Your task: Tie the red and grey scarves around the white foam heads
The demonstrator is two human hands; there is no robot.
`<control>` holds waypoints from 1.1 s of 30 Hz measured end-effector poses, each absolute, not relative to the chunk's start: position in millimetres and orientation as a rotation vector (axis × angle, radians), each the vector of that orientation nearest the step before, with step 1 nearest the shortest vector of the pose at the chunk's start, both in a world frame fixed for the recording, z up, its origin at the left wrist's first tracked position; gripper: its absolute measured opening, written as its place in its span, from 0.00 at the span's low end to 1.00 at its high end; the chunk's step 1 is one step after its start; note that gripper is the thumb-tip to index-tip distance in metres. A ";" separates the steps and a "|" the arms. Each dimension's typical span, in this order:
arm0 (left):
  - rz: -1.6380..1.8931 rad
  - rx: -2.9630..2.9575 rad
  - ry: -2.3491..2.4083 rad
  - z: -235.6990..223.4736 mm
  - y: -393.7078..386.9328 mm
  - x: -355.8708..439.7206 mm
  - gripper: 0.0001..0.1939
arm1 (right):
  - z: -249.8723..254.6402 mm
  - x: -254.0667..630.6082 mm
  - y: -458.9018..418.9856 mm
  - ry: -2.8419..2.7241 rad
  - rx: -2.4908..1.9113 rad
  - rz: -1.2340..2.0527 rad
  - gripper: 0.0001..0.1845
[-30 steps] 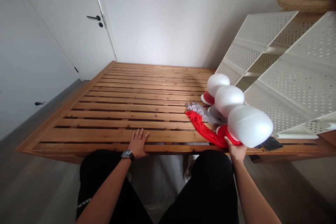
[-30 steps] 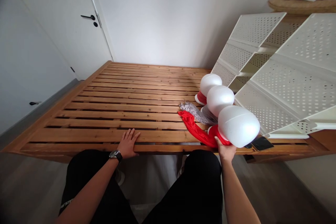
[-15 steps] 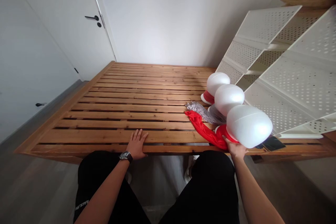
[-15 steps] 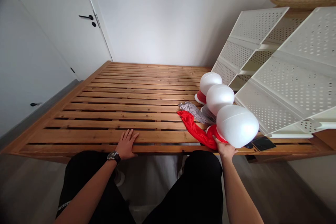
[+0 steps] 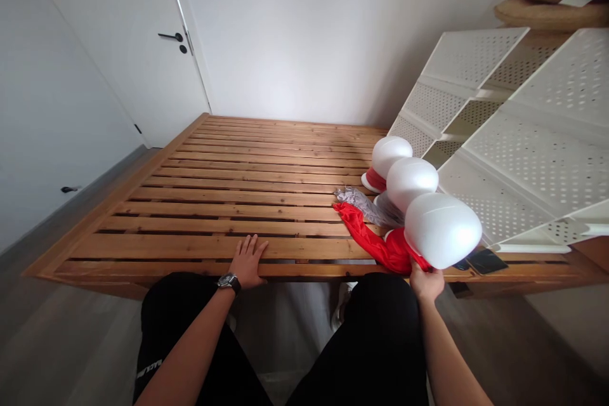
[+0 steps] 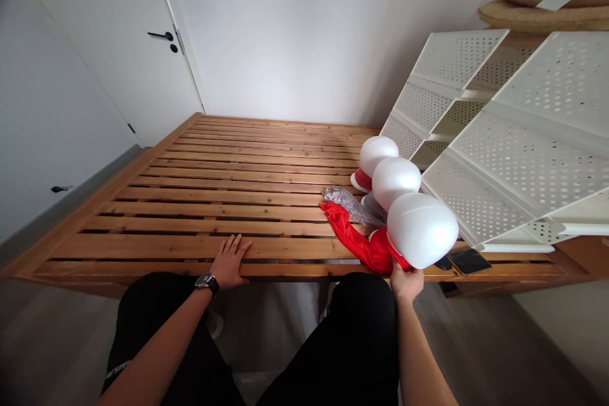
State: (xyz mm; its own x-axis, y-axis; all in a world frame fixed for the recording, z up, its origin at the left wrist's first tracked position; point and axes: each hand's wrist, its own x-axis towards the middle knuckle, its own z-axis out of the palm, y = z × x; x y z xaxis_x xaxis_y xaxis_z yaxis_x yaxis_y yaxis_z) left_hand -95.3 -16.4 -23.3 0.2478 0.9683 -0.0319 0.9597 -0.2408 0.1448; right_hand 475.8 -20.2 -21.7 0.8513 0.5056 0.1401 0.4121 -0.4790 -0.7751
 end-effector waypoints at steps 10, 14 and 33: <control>0.113 2.340 1.828 -27.5 -15.1 -96.8 0.68 | 14.3 454.3 -37.9 -0.708 -1.948 0.172 0.23; 0.118 2.307 1.825 -27.2 -14.5 -96.4 0.69 | 43.2 434.9 -43.6 -0.763 -1.825 0.120 0.22; 1.180 1.908 1.241 142.5 -33.3 -13.9 0.63 | 166.1 196.8 -58.9 -1.396 -1.129 0.691 0.12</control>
